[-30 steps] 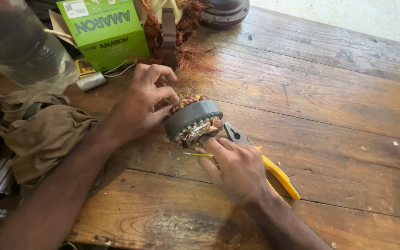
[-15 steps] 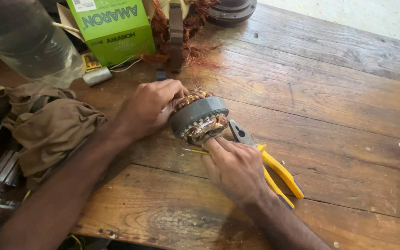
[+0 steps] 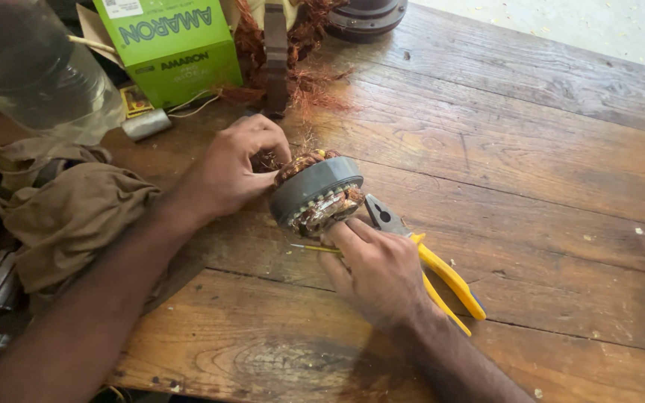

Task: The person holds an electric motor stator on a wooden workbench and pries copper windings out of its slots, using a screwdriver to lever the coils and pliers to pull them free, working around the stator and turning it as they go.

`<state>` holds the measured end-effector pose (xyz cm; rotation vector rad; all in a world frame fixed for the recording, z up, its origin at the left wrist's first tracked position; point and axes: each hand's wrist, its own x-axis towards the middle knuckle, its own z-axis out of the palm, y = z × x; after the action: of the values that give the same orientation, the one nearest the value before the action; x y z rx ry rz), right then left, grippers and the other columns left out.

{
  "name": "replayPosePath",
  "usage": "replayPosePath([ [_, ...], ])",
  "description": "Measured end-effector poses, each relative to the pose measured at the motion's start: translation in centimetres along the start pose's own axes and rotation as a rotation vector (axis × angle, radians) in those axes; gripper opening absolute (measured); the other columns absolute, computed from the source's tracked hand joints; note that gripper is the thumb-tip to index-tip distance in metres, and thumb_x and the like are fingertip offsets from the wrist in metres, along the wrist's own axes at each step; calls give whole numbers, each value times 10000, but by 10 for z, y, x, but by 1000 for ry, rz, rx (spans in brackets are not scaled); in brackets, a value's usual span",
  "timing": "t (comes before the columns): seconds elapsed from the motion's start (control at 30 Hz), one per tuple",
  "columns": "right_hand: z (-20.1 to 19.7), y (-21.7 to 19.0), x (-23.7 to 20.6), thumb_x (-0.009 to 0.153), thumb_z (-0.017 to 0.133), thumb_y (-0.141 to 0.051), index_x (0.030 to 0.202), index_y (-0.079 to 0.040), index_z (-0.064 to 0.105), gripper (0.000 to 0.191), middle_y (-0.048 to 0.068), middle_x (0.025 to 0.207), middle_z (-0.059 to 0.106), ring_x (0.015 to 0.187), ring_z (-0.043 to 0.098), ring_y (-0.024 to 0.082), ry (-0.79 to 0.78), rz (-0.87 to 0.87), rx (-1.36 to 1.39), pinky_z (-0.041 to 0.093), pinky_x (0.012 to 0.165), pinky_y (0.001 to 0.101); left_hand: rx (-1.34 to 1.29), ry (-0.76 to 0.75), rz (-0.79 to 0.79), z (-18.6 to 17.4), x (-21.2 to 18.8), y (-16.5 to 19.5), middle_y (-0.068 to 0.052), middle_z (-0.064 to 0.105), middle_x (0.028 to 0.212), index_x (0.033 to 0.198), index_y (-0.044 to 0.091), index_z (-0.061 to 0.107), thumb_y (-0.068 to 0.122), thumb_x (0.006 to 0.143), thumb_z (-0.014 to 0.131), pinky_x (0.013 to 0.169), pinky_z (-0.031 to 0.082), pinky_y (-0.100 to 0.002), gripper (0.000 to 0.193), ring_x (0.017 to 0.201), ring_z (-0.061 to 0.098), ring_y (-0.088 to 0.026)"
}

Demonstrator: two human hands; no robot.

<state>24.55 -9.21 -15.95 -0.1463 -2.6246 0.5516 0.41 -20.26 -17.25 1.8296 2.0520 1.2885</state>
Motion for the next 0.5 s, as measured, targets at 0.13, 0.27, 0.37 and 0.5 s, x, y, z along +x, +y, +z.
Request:
replayPosePath([
  [0.13,2,-4,-2,836,743,-184,963,-58,674,192,102,856,713,735,719,286,-5,9,7,554,628,419,-64,21,22,4,-5,0,-91,670,1089,808,46,604,2,763,704,863,532,-367,118,1109,616,-240],
  [0.27,1,-1,-5,847,727,-176,952,-55,668,171,109,842,708,717,714,289,-12,33,29,552,631,422,-26,13,21,6,-6,3,-70,735,1037,754,49,572,12,794,706,850,522,-373,144,1029,645,-229],
  [0.37,-1,4,-5,855,708,-156,964,-50,673,156,113,851,715,695,710,286,-29,76,69,552,623,420,-12,26,-21,9,-6,5,-68,770,1031,767,46,586,13,800,695,747,537,-359,118,951,677,-222],
  [0.5,0,9,-3,858,701,-150,963,-45,674,151,112,824,715,674,708,278,-41,50,69,547,609,419,6,41,-81,11,-4,9,-80,769,962,804,33,583,7,858,642,702,596,-304,83,978,749,-190],
])
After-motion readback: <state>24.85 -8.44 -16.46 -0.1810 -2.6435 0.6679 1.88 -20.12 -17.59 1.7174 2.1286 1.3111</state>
